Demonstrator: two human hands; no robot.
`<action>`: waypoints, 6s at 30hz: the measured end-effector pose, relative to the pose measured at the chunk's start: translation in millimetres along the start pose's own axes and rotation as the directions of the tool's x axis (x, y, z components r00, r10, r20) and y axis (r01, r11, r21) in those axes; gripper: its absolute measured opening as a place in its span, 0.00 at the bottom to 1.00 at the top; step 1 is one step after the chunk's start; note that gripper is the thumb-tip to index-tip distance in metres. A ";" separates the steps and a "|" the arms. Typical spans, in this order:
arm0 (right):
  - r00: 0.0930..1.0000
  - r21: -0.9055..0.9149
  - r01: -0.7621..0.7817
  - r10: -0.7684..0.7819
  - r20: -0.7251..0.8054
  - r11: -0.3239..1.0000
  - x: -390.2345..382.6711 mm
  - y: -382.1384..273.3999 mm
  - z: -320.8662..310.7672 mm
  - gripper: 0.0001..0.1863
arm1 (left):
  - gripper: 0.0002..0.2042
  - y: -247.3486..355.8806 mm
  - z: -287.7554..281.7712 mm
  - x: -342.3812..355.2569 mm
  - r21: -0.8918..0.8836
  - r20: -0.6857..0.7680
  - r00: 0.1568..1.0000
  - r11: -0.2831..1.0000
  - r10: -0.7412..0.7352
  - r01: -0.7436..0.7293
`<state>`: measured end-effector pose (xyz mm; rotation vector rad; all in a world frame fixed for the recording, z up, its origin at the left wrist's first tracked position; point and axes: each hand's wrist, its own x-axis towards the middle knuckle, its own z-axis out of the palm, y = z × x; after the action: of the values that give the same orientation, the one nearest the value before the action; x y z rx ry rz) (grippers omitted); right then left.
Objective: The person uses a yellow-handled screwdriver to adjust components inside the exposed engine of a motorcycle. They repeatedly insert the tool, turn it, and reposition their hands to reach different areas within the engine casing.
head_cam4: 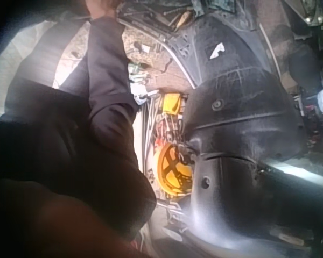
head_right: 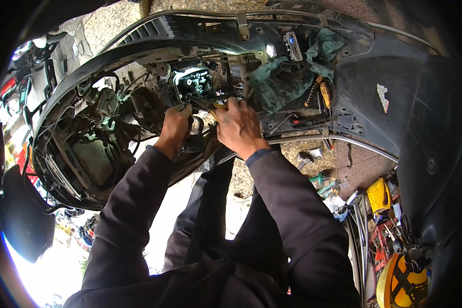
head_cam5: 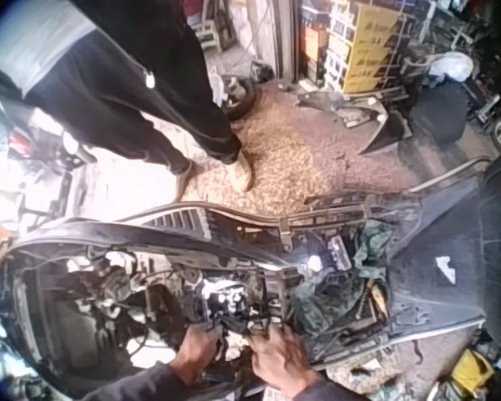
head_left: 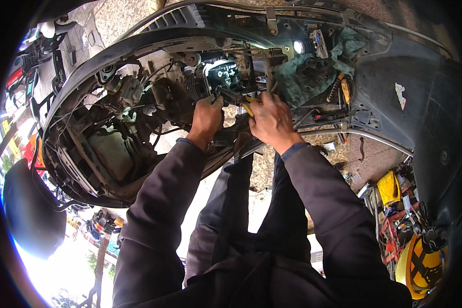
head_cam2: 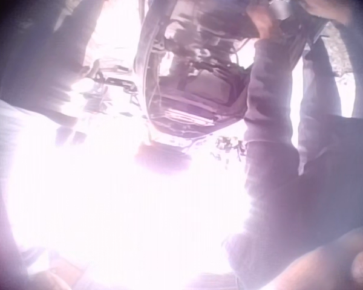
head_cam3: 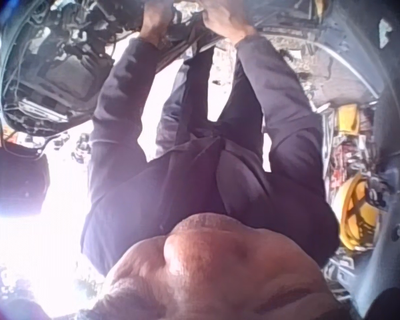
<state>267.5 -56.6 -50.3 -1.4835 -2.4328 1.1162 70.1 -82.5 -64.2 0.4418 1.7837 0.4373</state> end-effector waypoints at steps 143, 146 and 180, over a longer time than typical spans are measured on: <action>0.985 -0.128 0.169 -0.163 0.053 0.977 18.5 35.1 8.2 0.13 | 0.12 14.5 -14.5 -0.4 -0.135 0.216 0.959 0.968 -0.181 0.213; 0.992 -0.067 -0.030 0.038 0.117 0.997 3.6 7.9 13.7 0.15 | 0.12 13.7 -12.8 -0.4 -0.120 0.200 0.964 0.972 -0.174 0.201; 0.823 0.163 -0.536 0.469 0.321 0.829 5.6 -88.3 19.0 0.17 | 0.13 8.1 -15.5 8.8 -0.278 0.234 0.932 0.900 -0.276 0.336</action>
<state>191.3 -85.8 -11.2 -2.0732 -1.9680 1.7515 53.6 -72.1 -63.6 -0.0269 1.5295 0.4292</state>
